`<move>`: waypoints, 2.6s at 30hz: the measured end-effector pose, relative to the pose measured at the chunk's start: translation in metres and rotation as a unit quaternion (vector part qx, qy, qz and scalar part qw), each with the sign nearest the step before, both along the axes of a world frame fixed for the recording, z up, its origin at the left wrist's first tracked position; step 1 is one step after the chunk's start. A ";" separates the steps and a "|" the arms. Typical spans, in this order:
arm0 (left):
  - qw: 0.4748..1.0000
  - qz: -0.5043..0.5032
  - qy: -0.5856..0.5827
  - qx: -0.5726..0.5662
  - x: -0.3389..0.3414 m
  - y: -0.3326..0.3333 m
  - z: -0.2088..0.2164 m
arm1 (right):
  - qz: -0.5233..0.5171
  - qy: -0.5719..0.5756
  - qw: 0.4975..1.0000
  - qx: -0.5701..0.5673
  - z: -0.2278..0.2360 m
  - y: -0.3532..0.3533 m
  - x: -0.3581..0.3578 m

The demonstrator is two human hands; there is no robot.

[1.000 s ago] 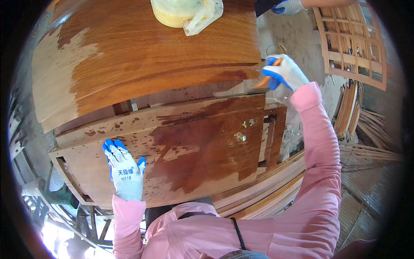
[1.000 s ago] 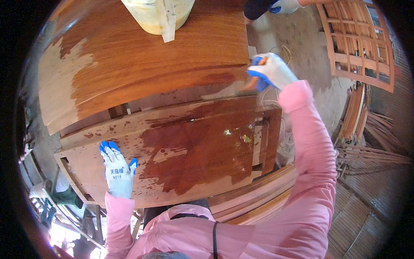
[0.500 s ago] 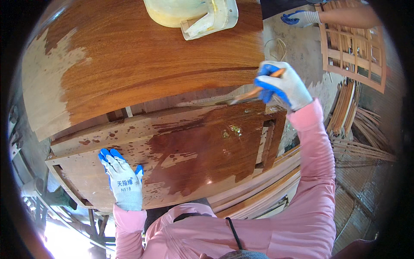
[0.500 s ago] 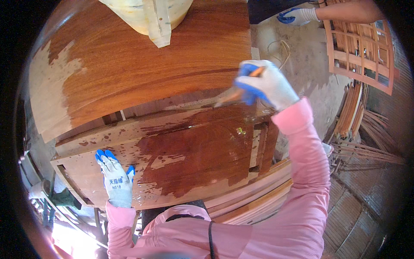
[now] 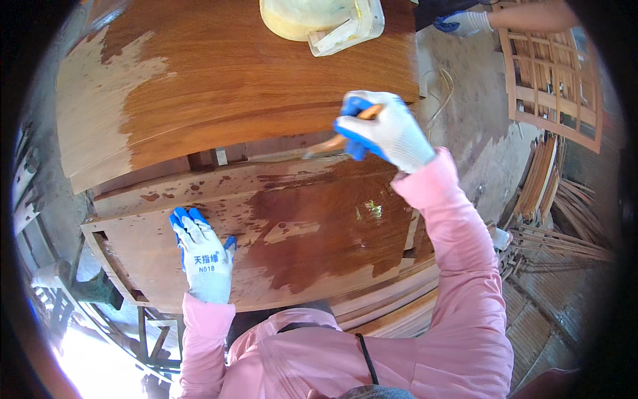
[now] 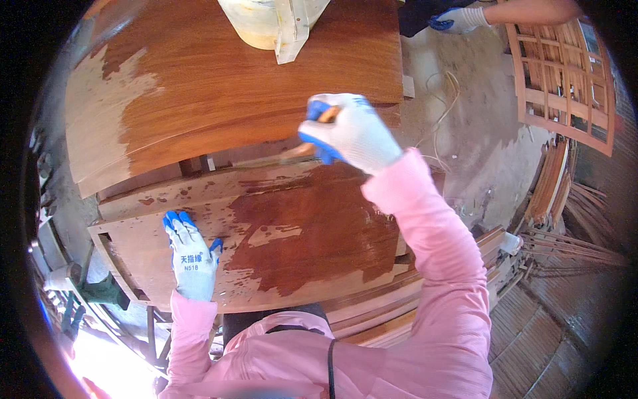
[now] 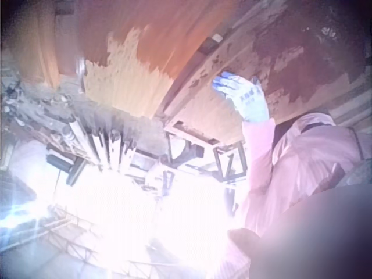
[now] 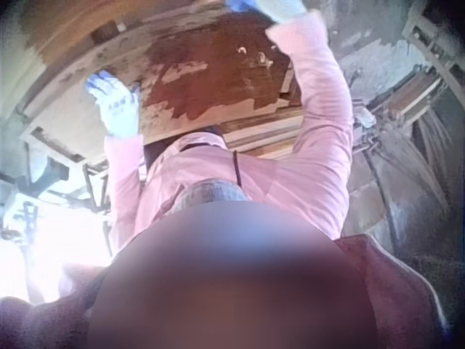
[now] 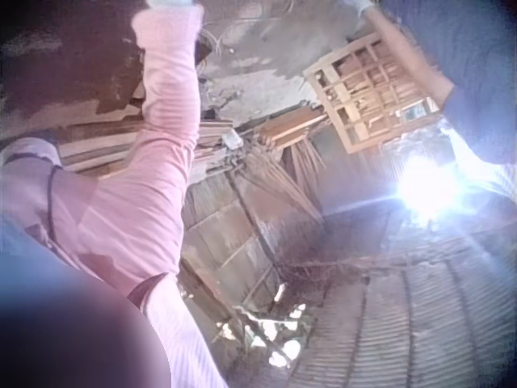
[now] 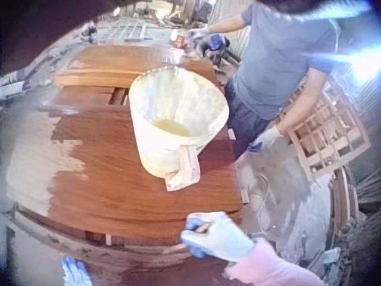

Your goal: The person carries a large wooden panel to a workbench, then uses a brush to apply a yellowish liquid finish to the surface. The person repeatedly dips the brush into a container and spreads the finish across the panel while another worker does the same on an adjacent piece.

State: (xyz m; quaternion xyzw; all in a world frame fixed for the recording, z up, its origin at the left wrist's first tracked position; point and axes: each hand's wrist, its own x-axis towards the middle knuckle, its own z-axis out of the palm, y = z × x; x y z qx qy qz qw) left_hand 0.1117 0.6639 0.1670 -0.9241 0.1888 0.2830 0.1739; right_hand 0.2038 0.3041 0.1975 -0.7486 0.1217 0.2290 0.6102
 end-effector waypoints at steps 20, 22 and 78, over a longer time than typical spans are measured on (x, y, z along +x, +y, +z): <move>0.999 0.037 0.007 -0.033 0.002 0.000 0.006 | -0.046 0.088 0.987 -0.128 0.039 -0.030 -0.007; 0.999 0.037 0.008 -0.035 0.002 -0.001 0.005 | -0.071 0.076 0.987 -0.125 0.047 -0.030 -0.016; 0.997 0.065 0.027 -0.043 0.002 0.001 0.005 | -0.251 -0.127 0.874 -0.396 0.038 0.034 -0.103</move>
